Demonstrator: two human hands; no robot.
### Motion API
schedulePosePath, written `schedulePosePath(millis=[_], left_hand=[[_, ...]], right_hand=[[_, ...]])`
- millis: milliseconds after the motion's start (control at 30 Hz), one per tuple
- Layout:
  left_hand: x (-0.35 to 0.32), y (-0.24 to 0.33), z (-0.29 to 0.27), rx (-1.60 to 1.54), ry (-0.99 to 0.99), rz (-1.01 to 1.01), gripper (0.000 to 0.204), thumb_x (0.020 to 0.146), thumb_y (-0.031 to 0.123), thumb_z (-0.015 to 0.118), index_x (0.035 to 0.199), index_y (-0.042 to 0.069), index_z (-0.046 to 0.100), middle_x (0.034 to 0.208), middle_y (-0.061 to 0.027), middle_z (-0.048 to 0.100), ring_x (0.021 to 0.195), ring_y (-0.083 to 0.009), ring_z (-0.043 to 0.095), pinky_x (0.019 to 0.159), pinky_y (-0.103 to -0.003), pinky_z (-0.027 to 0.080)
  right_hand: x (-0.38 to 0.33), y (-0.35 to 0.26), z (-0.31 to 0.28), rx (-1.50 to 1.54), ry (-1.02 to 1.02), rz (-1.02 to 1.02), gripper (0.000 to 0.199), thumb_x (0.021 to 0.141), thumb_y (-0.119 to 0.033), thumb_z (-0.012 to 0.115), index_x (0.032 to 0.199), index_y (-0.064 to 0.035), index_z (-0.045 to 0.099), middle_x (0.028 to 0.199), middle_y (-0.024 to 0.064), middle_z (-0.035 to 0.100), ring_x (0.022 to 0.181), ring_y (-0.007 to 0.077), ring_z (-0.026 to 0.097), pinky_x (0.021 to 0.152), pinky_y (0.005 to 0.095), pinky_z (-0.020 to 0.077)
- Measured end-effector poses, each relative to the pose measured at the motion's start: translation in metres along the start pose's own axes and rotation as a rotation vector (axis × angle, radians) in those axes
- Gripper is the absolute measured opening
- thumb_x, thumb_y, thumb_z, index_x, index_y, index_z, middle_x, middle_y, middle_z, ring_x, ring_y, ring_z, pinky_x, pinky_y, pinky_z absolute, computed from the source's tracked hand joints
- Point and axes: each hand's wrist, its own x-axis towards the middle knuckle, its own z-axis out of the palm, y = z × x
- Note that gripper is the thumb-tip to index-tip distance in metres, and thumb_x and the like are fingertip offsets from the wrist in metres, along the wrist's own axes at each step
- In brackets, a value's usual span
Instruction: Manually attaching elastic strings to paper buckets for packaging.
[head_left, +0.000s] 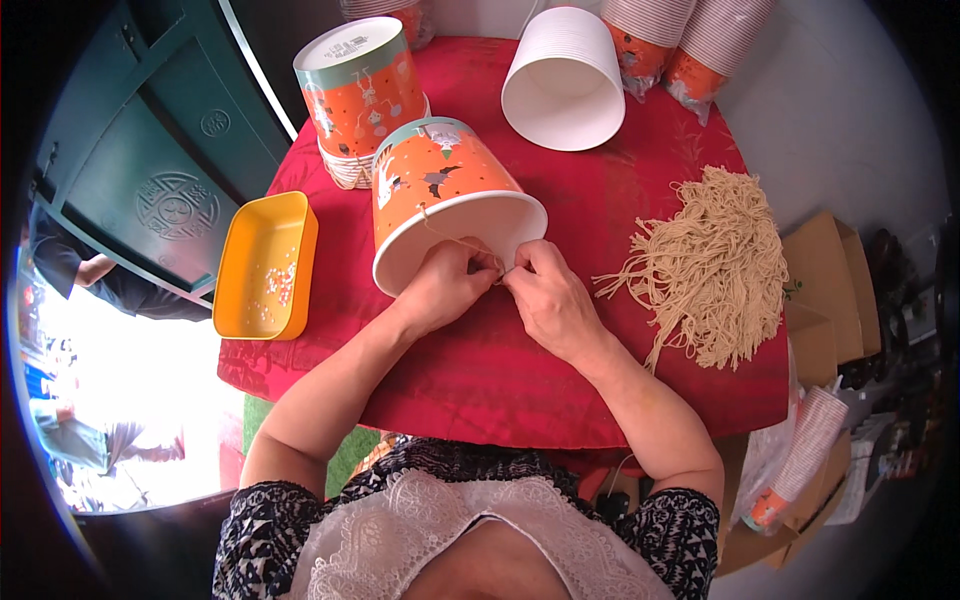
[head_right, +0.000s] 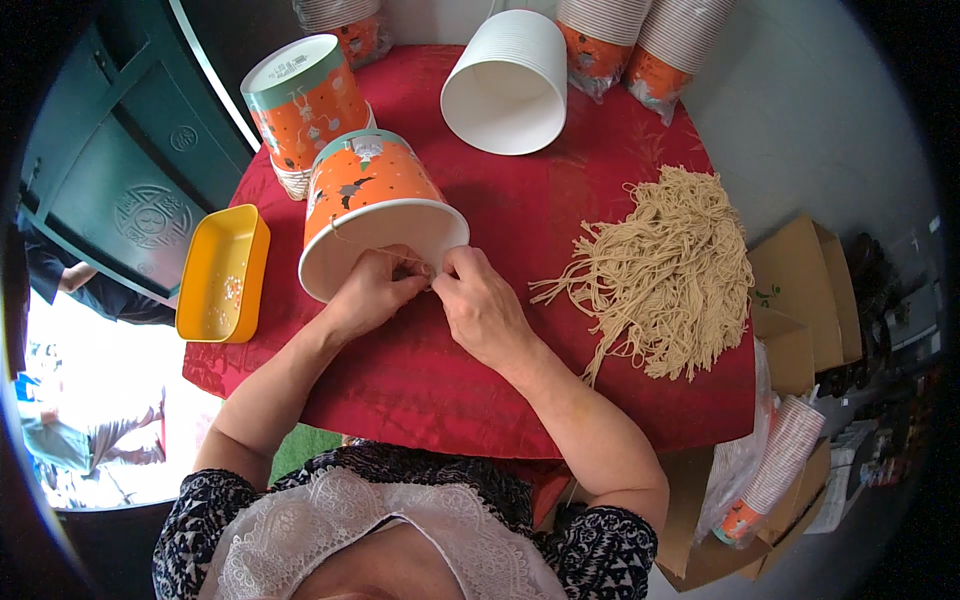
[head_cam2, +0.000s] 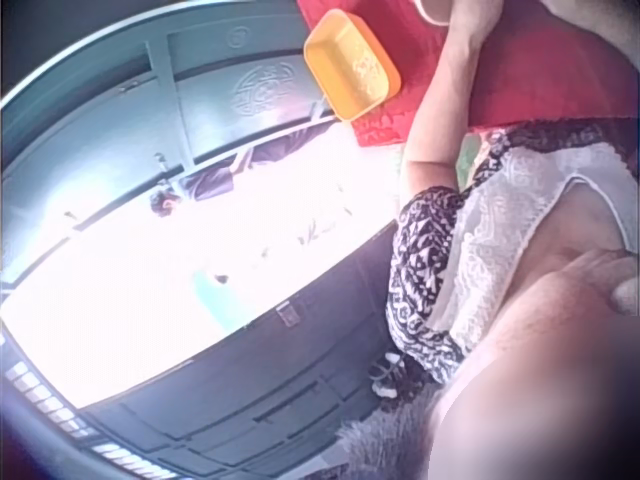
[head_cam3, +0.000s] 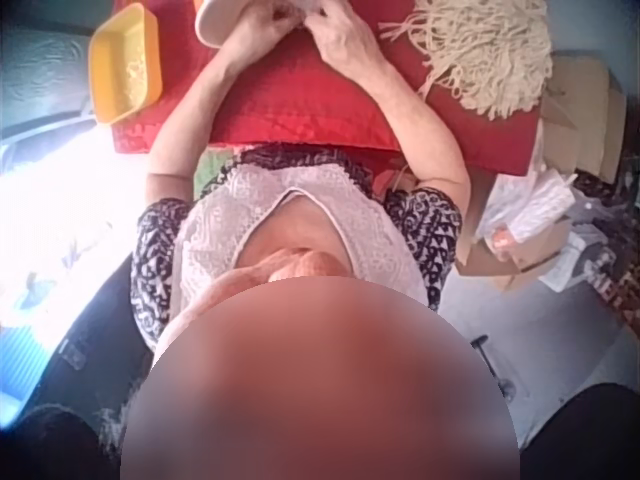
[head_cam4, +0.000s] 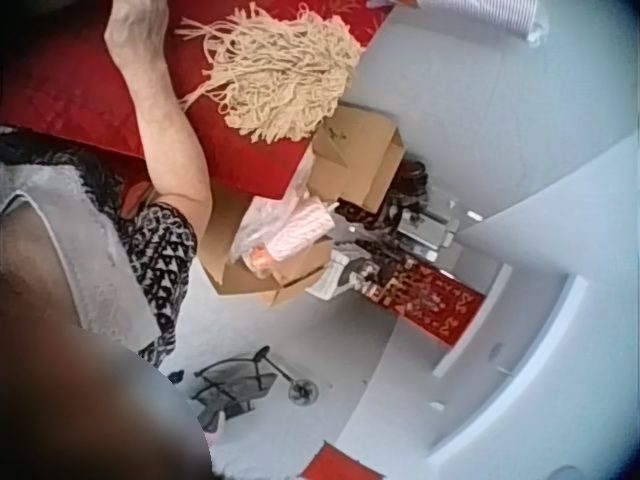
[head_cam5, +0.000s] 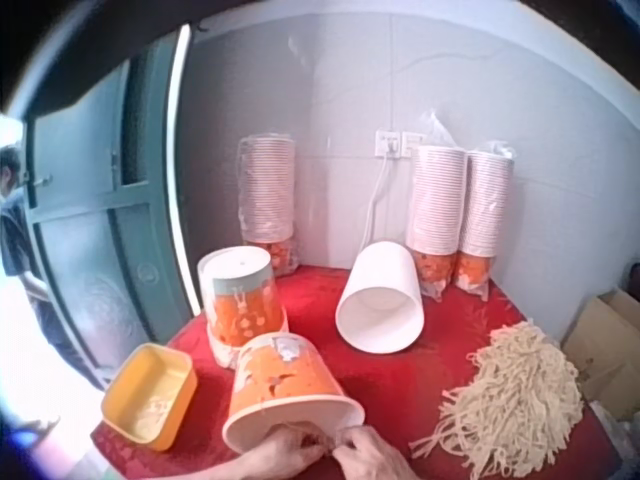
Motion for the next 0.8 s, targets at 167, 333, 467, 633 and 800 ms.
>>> schedulePosePath(millis=[167, 333, 467, 633, 800], left_hand=[[-0.001, 0.004, -0.001, 0.014, -0.002, -0.025, 0.014, 0.080, 0.005, 0.061, 0.087, -0.005, 0.067, 0.086, -0.0160, 0.070, 0.082, -0.0237, 0.067, 0.076, -0.034, 0.051], [0.000, 0.004, 0.000, -0.025, 0.020, -0.054, 0.013, 0.079, 0.004, 0.060, 0.086, -0.004, 0.067, 0.084, -0.0152, 0.070, 0.080, -0.0241, 0.067, 0.075, -0.034, 0.051], [0.001, -0.012, 0.003, -0.016, 0.029, 0.082, 0.011, 0.086, 0.008, 0.060, 0.091, -0.002, 0.064, 0.071, -0.0039, 0.060, 0.055, -0.0093, 0.054, 0.047, -0.026, 0.044], [-0.001, -0.001, 0.000, -0.024, -0.009, -0.059, 0.011, 0.086, 0.007, 0.060, 0.091, -0.001, 0.064, 0.071, -0.0039, 0.060, 0.054, -0.0094, 0.053, 0.045, -0.026, 0.044], [-0.001, -0.002, 0.001, -0.033, 0.000, -0.032, 0.010, 0.086, 0.007, 0.060, 0.091, -0.001, 0.063, 0.072, -0.0037, 0.061, 0.054, -0.0093, 0.053, 0.045, -0.026, 0.044]], right_hand=[[-0.001, -0.005, 0.000, 0.007, 0.004, 0.074, 0.007, 0.076, 0.001, 0.065, 0.075, 0.0020, 0.057, 0.087, 0.0135, 0.053, 0.081, 0.0293, 0.059, 0.065, 0.0379, 0.0539], [-0.003, -0.004, -0.004, 0.051, 0.001, 0.125, 0.008, 0.077, -0.001, 0.065, 0.078, -0.0001, 0.058, 0.077, 0.0127, 0.056, 0.066, 0.0303, 0.060, 0.057, 0.0395, 0.0520], [-0.002, -0.002, 0.002, 0.122, 0.100, 0.215, 0.011, 0.079, -0.001, 0.067, 0.085, 0.0005, 0.058, 0.070, 0.0148, 0.061, 0.057, 0.0304, 0.062, 0.051, 0.0394, 0.0501], [-0.002, -0.008, 0.002, 0.087, 0.056, 0.276, 0.014, 0.080, -0.002, 0.068, 0.089, -0.0009, 0.058, 0.063, 0.0140, 0.061, 0.055, 0.0298, 0.065, 0.050, 0.0381, 0.0504], [-0.004, -0.007, 0.005, -0.019, -0.006, 0.351, 0.013, 0.083, -0.014, 0.067, 0.082, -0.0030, 0.059, 0.064, 0.0154, 0.065, 0.056, 0.0337, 0.065, 0.051, 0.0433, 0.0517]])
